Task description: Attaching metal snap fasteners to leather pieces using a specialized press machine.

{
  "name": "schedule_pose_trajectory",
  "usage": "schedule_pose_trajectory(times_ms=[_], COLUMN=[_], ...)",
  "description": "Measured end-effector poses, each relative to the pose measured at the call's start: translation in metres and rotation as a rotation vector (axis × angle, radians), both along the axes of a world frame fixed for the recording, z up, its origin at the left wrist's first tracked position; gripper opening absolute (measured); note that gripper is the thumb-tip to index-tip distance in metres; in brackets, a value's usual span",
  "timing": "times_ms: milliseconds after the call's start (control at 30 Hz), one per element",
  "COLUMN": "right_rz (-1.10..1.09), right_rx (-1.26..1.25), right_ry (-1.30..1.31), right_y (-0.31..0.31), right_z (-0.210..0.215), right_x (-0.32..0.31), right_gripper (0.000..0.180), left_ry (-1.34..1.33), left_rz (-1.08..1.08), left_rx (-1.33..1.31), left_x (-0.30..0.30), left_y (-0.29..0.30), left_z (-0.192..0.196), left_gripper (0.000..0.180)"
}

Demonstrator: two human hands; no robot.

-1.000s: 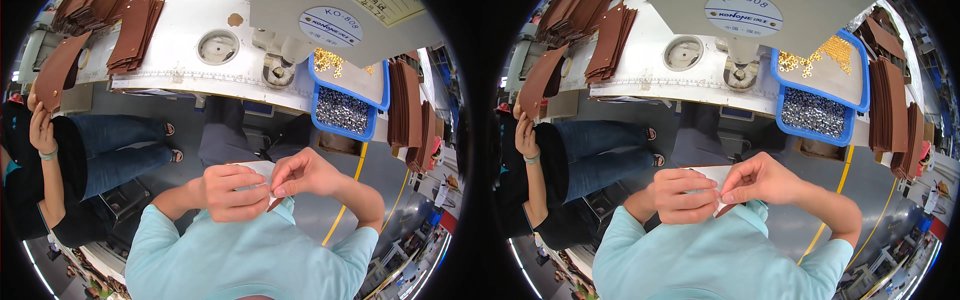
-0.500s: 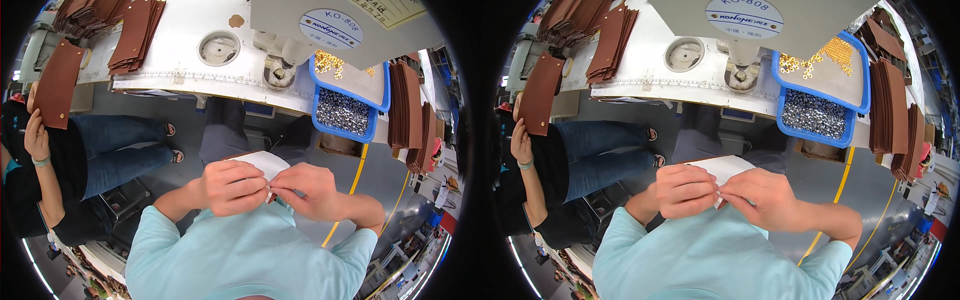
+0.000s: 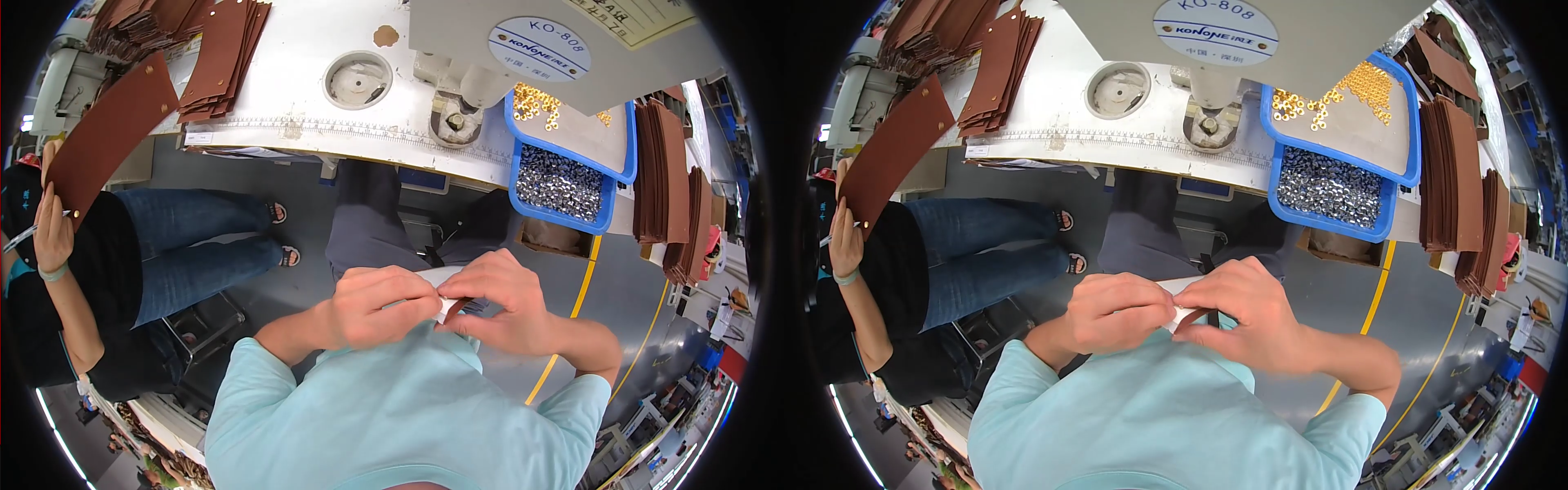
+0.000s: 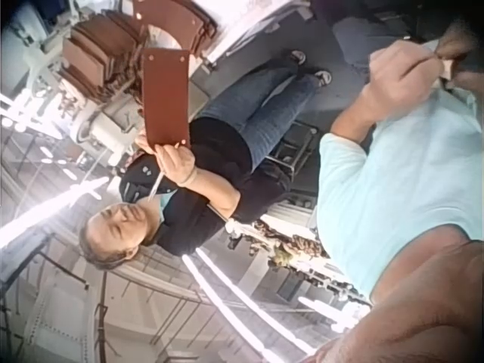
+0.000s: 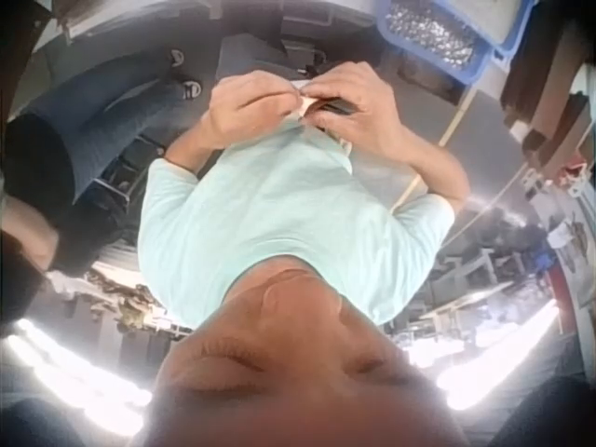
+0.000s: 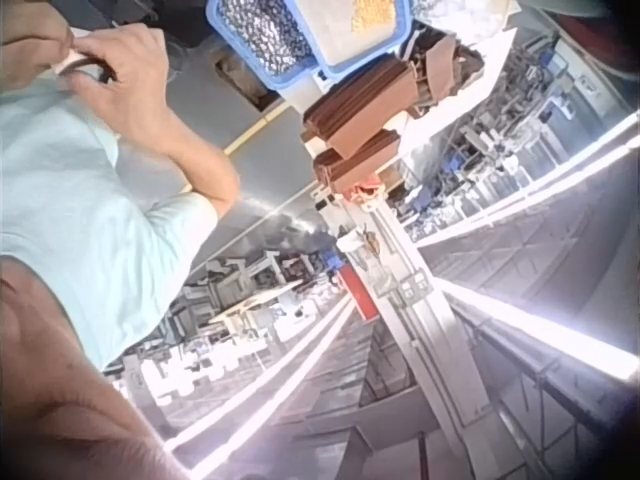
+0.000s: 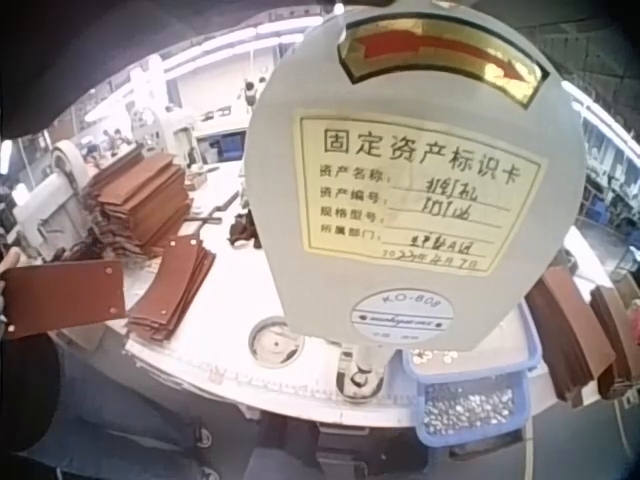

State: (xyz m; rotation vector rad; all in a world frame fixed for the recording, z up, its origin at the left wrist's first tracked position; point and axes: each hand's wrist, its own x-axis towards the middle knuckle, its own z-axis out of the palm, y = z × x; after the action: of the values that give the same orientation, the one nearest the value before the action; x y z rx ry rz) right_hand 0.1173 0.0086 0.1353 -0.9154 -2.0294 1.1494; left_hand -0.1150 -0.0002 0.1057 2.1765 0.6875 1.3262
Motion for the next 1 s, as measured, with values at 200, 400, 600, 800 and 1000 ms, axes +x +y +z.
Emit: schedule_pose_trajectory(times_ms=[200,400,600,800,1000], right_rz=[-0.013,-0.077,-0.135,-0.186,0.099], right_rx=[-0.079,0.164,0.552,0.645,-0.038], right_ry=[0.064,-0.045,-0.029,-0.004,-0.055], right_y=[0.006,0.01,0.016,0.017,0.029], right_z=[-0.016,-0.021,-0.045,-0.048,-0.014], right_x=[0.001,-0.01,-0.021,-0.02,0.0], right_gripper=[0.03,0.027,0.035,0.04,0.085], left_ry=[0.007,0.013,0.22,0.214,0.242], left_rz=[0.07,0.133,0.149,0.114,0.153], left_rx=[-0.101,-0.157,-0.285,-0.29,-0.549], left_x=[0.004,0.007,0.006,0.005,-0.016], left_y=[-0.004,-0.001,0.005,0.012,0.018], left_z=[0.004,0.011,0.012,0.009,0.029], left_gripper=[0.028,0.034,0.045,0.044,0.045])
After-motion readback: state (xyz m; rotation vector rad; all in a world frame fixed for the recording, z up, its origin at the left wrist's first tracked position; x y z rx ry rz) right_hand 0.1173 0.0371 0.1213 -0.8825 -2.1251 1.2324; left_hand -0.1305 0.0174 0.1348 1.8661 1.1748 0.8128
